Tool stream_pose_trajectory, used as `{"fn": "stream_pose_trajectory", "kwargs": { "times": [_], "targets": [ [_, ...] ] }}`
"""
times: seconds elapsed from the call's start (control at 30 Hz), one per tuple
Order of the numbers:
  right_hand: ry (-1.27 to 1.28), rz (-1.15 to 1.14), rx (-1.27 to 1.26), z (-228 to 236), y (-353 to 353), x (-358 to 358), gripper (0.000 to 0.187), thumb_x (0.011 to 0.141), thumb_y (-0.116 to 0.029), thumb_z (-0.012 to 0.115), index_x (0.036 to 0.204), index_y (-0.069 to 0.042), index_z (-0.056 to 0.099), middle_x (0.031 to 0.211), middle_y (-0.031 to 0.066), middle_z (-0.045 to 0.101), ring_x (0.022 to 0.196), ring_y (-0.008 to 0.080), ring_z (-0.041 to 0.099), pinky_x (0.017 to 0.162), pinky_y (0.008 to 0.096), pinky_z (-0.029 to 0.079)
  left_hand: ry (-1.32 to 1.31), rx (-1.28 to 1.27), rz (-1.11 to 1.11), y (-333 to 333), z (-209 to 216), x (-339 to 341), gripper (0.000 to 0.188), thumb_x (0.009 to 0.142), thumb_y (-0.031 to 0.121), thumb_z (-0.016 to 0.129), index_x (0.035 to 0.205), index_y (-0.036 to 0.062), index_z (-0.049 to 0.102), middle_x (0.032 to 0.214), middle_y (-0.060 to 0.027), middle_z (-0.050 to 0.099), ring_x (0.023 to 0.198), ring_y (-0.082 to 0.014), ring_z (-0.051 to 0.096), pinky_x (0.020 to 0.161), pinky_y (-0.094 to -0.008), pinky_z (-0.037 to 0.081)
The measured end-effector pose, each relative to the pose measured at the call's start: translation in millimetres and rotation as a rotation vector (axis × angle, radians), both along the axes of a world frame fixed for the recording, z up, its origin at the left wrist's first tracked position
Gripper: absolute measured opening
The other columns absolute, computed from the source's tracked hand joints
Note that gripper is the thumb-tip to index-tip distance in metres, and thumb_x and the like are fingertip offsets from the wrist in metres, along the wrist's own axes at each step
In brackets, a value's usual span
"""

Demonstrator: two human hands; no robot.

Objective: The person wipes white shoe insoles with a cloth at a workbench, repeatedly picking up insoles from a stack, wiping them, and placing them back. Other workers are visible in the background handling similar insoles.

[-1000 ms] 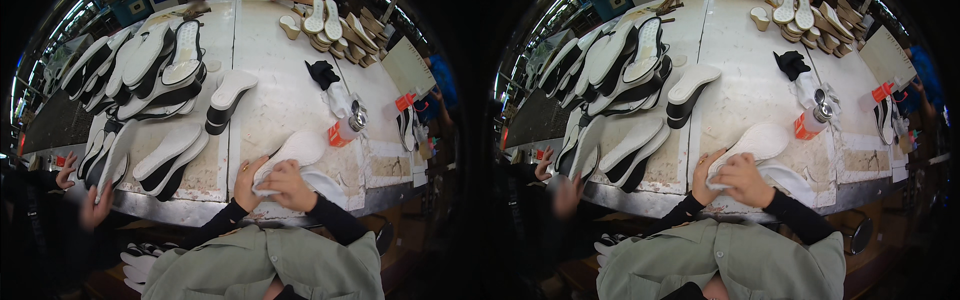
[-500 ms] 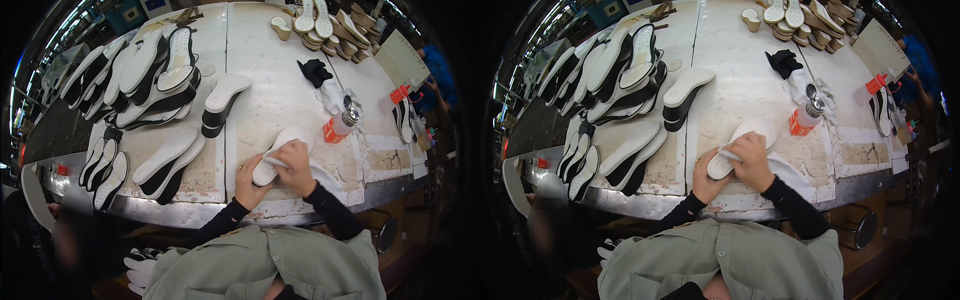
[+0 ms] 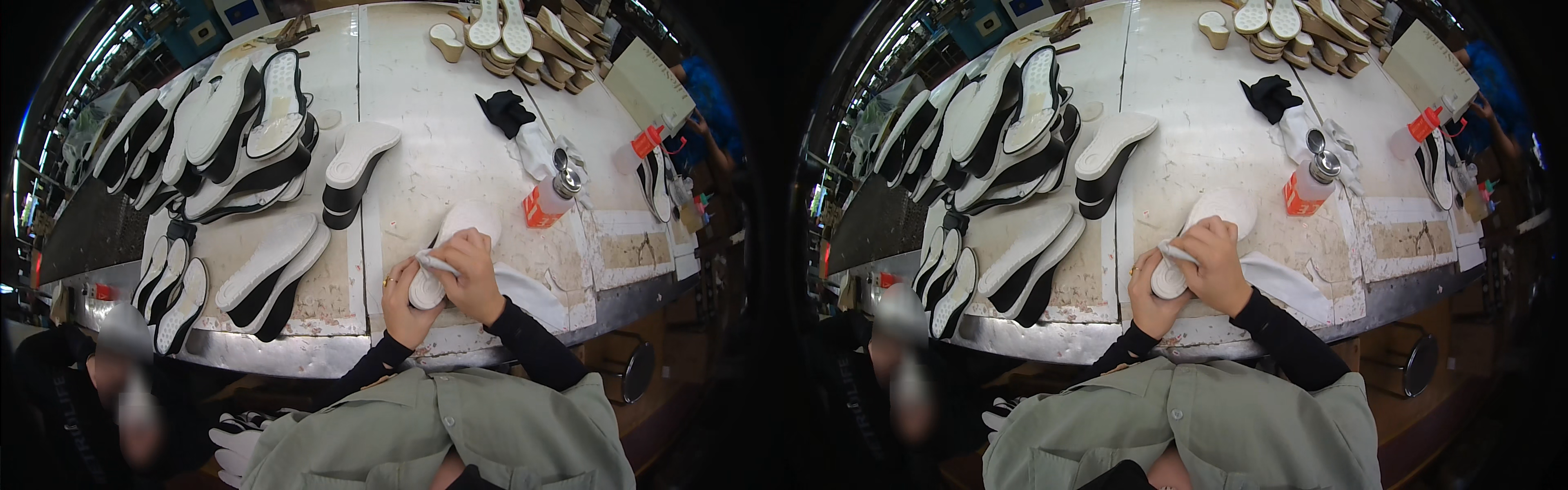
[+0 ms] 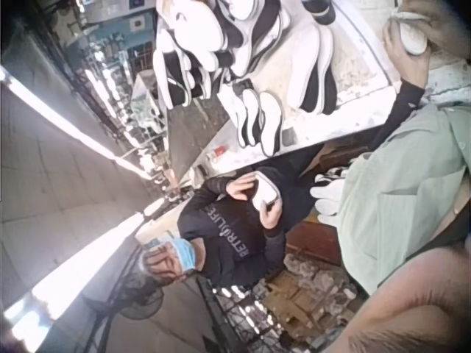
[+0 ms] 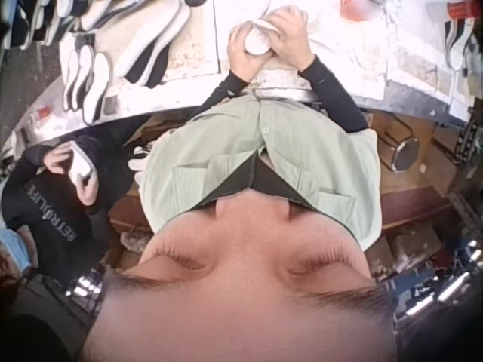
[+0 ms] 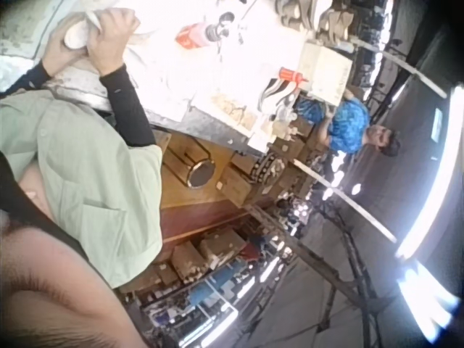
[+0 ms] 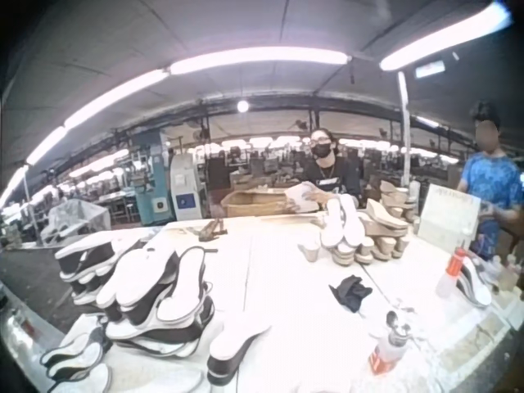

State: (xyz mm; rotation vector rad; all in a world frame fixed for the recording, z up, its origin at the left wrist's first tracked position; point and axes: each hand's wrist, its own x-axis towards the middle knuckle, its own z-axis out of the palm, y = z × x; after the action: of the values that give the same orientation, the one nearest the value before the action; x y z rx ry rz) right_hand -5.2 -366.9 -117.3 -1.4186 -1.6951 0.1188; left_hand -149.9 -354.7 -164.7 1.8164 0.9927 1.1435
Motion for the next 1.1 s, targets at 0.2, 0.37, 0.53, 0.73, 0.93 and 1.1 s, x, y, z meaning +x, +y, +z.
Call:
{"fn": "stream_pose_trajectory", "kwargs": {
  "times": [0.2,0.37,0.53,0.73,0.93,1.1],
  "targets": [
    [-0.04,0.016,0.0,-4.0,-22.1,7.4,0.023,0.068,-0.008,0.072,0.091,-0.011,0.072,0.084,0.0001,0.062,0.087,0.0219,0.053,0.083,0.037,0.034,-0.005,-0.007,-0.025,4.7,4.1,-1.0,0.069,0.058,0.005,0.081,0.123,0.0012,0.06,0.122,-0.0174,0.059,0.111,-0.0343,0.058,0.093,-0.0396,0.047],
    [0.05,-0.023,0.031,-2.8,-8.8,-10.1,0.023,0.068,-0.006,0.072,0.091,-0.011,0.071,0.083,-0.0001,0.062,0.087,0.0221,0.053,0.083,0.0367,0.033,0.028,-0.006,-0.034,3.4,1.5,-3.7,0.071,0.057,0.007,0.082,0.125,0.0015,0.059,0.122,-0.0173,0.059,0.112,-0.0339,0.058,0.094,-0.0388,0.048],
    [0.044,-0.052,-0.026,-8.3,-43.3,2.3,0.019,0.069,-0.006,0.07,0.088,-0.01,0.071,0.081,0.0008,0.063,0.088,0.0228,0.054,0.083,0.0373,0.034,0.018,0.019,-0.028,3.3,3.5,-2.8,0.071,0.058,0.007,0.081,0.125,0.0028,0.06,0.122,-0.0173,0.059,0.112,-0.0343,0.058,0.095,-0.0404,0.047],
    [0.008,0.145,-0.039,1.9,-32.8,-21.8,0.024,0.068,-0.006,0.07,0.092,-0.01,0.07,0.086,0.0026,0.062,0.089,0.0244,0.053,0.082,0.0382,0.034,-0.014,-0.008,-0.033,6.7,-0.9,-3.0,0.069,0.059,0.006,0.079,0.125,0.0035,0.06,0.12,-0.0161,0.06,0.108,-0.0348,0.059,0.093,-0.0403,0.047],
    [-0.057,0.045,-0.024,6.0,-20.8,-0.1,0.021,0.065,-0.006,0.068,0.085,-0.01,0.066,0.082,0.0027,0.056,0.089,0.0253,0.052,0.081,0.0385,0.034,0.034,-0.013,-0.032,5.2,7.6,1.1,0.063,0.063,0.006,0.076,0.124,0.001,0.06,0.119,-0.017,0.06,0.108,-0.0356,0.059,0.094,-0.0402,0.046],
    [-0.038,0.206,-0.064,3.2,-40.6,-17.2,0.024,0.066,-0.006,0.067,0.09,-0.011,0.067,0.087,0.0028,0.058,0.091,0.0247,0.052,0.082,0.0393,0.034,0.008,0.078,-0.032,8.3,-0.6,-4.3,0.064,0.061,0.003,0.076,0.123,0.0026,0.06,0.118,-0.0161,0.06,0.107,-0.0352,0.059,0.093,-0.0397,0.046]
  ]
}}
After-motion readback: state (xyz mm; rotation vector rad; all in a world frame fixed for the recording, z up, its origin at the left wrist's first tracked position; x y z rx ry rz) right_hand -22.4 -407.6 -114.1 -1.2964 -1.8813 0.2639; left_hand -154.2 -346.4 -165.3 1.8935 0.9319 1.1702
